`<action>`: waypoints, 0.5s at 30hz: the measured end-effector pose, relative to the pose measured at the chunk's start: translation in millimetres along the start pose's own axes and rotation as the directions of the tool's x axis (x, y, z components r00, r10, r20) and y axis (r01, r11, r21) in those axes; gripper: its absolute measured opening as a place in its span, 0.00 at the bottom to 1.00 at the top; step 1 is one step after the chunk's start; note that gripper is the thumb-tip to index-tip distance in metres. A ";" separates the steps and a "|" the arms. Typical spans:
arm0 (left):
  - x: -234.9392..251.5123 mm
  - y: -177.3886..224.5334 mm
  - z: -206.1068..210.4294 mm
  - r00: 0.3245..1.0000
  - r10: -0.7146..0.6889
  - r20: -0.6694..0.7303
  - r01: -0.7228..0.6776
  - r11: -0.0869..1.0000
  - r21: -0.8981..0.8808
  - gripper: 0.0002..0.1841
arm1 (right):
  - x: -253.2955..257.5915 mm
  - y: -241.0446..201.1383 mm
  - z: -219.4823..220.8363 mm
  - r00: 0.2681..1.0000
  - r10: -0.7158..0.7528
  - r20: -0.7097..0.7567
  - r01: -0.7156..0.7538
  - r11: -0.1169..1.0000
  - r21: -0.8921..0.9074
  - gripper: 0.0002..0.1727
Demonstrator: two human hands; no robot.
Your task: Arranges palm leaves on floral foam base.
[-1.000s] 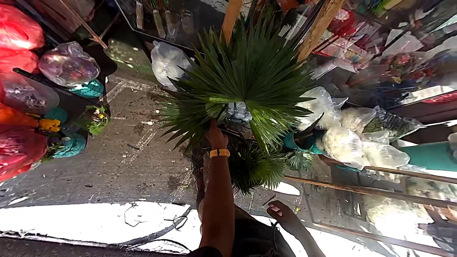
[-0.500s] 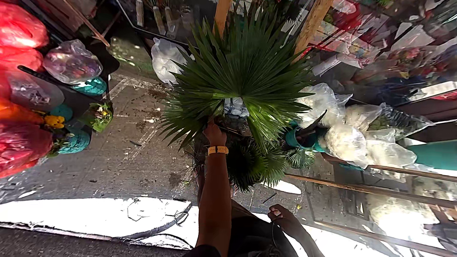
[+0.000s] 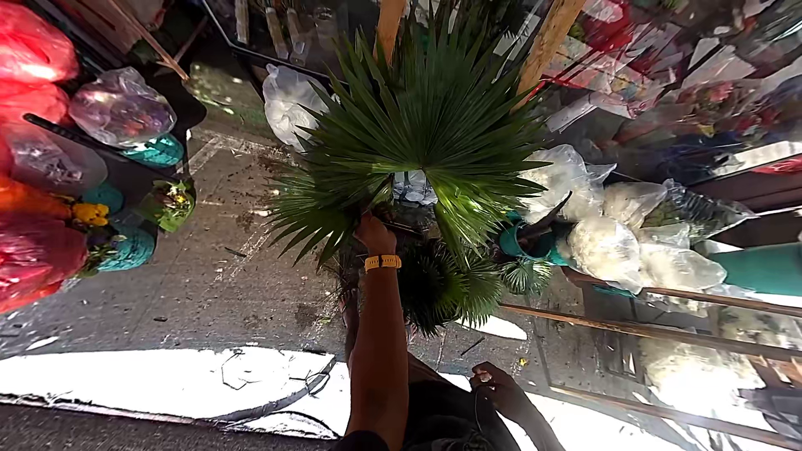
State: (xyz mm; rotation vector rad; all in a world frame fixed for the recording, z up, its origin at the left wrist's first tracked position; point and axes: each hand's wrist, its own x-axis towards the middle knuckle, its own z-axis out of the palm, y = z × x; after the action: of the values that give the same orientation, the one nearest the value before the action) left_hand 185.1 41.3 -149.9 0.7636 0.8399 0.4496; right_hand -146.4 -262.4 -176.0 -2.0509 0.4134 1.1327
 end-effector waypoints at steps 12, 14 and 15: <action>-17.3 -25.9 14.8 0.990 -0.136 0.023 0.133 0.987 0.092 0.12 | -2.5 3.3 3.2 1.000 0.014 -0.028 -0.014 1.000 -0.005 0.28; -17.3 -31.7 14.1 0.988 -0.150 0.040 0.146 0.985 0.092 0.12 | -2.4 4.3 5.5 1.000 0.007 -0.006 -0.007 1.000 -0.003 0.29; -16.7 -30.1 12.5 0.987 -0.155 0.042 0.151 0.984 0.092 0.12 | -1.0 4.3 6.0 1.000 0.002 0.001 -0.002 1.000 -0.007 0.29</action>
State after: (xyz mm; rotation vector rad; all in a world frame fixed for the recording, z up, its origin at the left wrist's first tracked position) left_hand 187.0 5.9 -159.0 0.7828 0.8700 0.2569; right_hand -153.0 -260.9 -179.2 -2.0565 0.4113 1.1376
